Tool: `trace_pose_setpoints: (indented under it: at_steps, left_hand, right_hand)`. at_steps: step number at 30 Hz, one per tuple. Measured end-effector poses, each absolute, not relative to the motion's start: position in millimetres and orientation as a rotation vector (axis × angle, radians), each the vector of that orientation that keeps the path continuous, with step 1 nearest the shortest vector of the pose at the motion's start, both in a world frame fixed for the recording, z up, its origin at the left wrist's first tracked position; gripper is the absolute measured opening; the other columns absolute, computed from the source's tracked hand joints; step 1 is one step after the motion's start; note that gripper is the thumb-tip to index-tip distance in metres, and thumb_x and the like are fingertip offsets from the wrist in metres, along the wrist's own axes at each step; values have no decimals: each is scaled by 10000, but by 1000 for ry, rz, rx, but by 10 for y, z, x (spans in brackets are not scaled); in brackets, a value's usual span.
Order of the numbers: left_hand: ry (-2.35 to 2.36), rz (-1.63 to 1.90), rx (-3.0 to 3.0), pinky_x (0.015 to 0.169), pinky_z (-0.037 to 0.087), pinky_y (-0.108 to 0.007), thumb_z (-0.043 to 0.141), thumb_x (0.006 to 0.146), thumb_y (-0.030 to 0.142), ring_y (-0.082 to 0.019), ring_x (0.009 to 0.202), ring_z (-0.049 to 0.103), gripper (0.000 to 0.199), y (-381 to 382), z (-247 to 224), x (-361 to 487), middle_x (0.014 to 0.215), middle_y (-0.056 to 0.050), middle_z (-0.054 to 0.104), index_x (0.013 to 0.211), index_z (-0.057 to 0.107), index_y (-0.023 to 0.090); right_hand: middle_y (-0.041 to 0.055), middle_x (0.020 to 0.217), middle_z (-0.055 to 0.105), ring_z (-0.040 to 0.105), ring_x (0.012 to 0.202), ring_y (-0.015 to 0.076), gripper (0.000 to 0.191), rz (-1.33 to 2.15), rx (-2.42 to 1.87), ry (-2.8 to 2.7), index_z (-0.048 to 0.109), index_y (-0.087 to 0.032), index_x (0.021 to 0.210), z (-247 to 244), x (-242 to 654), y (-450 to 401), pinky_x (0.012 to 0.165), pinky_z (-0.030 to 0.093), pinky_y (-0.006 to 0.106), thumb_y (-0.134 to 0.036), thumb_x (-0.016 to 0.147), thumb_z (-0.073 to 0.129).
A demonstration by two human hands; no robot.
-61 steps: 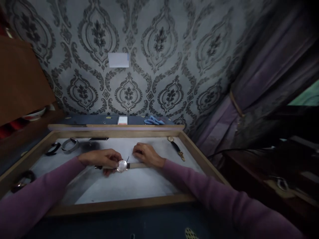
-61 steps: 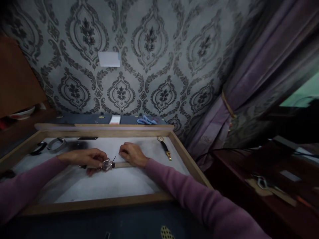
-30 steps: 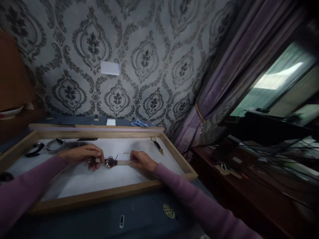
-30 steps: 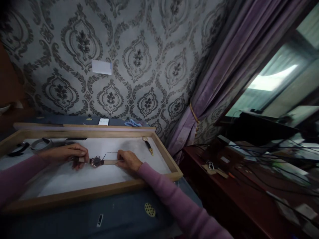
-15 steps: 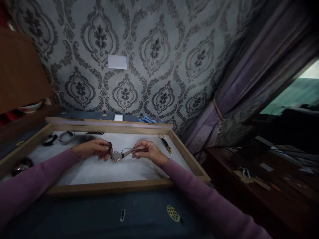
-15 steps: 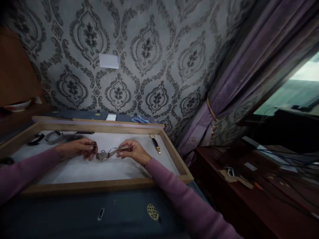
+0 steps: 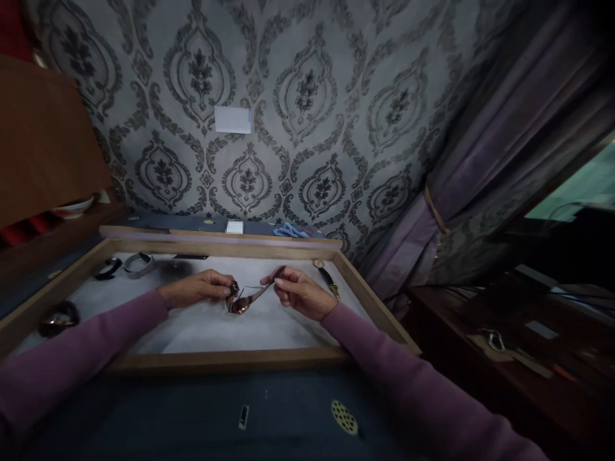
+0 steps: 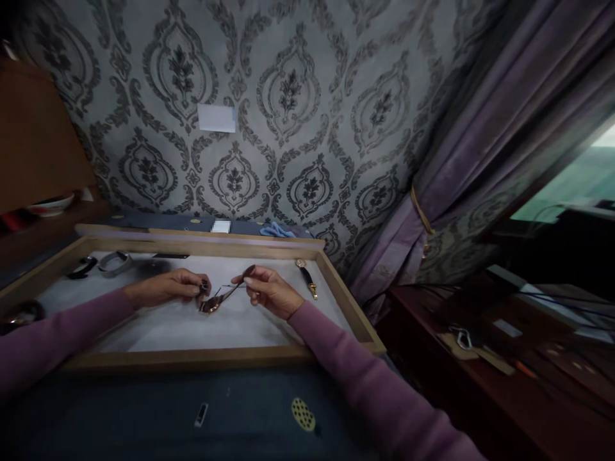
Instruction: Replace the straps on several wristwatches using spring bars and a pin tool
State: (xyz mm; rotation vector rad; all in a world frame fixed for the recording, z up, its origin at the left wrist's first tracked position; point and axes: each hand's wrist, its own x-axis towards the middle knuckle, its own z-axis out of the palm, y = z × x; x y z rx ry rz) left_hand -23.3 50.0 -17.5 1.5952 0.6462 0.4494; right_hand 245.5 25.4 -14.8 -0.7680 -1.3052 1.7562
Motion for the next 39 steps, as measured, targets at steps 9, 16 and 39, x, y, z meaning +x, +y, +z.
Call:
trace_pose_setpoints:
  at_steps: [9, 16, 39]
  left_hand:
    - [576, 433, 1460, 478, 305, -201, 715, 755, 430, -80, 553, 447, 360, 482, -228, -219, 807, -47, 618, 897, 630, 111]
    - [561, 453, 1379, 483, 324, -199, 710, 744, 351, -76, 543, 470, 314, 478, -245, -225, 772, -40, 610, 928, 657, 102]
    - [497, 356, 1373, 536, 333, -220, 725, 753, 441, -102, 605, 442, 336, 543, -240, -293, 797, -43, 633, 860, 670, 127]
  right_hand:
    - [-22, 608, 652, 454, 419, 27, 352, 1810, -838, -1364, 571, -143, 743, -226, 2262, 346, 420, 311, 154, -404, 699, 803]
    - [-23, 584, 653, 428, 401, 31, 384, 1803, -821, -1472, 603, -130, 745, -216, 1959, 328, 403, 258, 173, -449, 669, 805]
    - [-39, 529, 636, 356, 378, 38, 277, 1822, -881, -1582, 609, -145, 739, -148, 2031, 266, 398, 231, 184, -383, 722, 751]
